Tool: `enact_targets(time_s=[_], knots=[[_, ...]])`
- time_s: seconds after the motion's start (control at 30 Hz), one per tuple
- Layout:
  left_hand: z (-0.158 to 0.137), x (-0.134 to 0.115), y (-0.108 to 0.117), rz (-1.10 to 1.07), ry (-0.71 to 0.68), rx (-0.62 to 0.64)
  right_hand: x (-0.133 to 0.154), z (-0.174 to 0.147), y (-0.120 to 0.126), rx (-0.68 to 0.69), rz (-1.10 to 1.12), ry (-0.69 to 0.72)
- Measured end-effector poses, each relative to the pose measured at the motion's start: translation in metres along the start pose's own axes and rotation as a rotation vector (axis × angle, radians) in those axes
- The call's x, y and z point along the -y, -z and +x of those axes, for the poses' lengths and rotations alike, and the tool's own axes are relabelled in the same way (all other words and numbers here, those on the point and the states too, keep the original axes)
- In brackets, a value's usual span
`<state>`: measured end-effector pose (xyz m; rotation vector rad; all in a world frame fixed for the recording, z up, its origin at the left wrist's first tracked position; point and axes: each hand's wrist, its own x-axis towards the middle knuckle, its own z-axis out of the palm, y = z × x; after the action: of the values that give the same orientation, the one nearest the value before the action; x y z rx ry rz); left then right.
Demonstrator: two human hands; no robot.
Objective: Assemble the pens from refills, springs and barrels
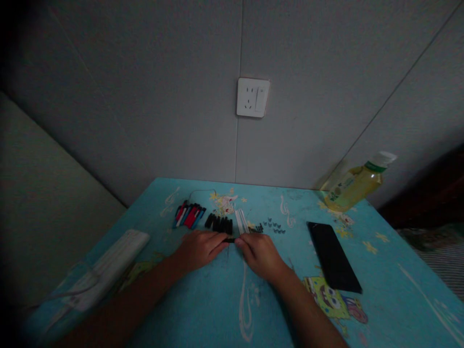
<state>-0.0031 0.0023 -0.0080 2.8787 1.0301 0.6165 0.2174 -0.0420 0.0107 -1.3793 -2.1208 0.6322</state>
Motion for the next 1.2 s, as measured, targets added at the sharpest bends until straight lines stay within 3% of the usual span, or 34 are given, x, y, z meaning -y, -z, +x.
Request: enact_targets(time_s=[0.2,0.33,0.43,0.57,0.7,0.77,0.83,1.07,1.2], knots=[[0.000,-0.002,0.003,0.029,-0.060,0.015,0.005,-0.001,-0.008,0.104,0.459,-0.336],[0.001,-0.001,0.006,-0.014,-0.022,-0.011,0.008,0.001,-0.012,0.077,0.670,-0.382],[0.005,0.004,0.008,-0.122,0.087,-0.137,0.005,0.004,-0.011,-0.059,0.662,-0.371],[0.011,0.012,0.006,-0.402,0.350,-0.429,0.001,0.006,-0.005,-0.187,0.658,-0.375],[0.016,0.012,-0.002,-1.042,0.660,-0.460,0.008,0.005,-0.008,-0.092,0.666,-0.306],[0.017,0.008,-0.004,-1.343,0.717,-0.448,0.013,0.003,-0.015,-0.021,0.651,-0.291],[0.018,0.002,-0.004,-1.491,0.703,-0.472,0.017,0.001,-0.022,0.039,0.640,-0.287],[0.017,-0.007,-0.002,-1.461,0.637,-0.433,0.021,-0.005,-0.032,0.165,0.540,-0.218],[0.016,-0.003,-0.002,-1.376,0.596,-0.414,0.020,-0.005,-0.032,0.129,0.427,-0.166]])
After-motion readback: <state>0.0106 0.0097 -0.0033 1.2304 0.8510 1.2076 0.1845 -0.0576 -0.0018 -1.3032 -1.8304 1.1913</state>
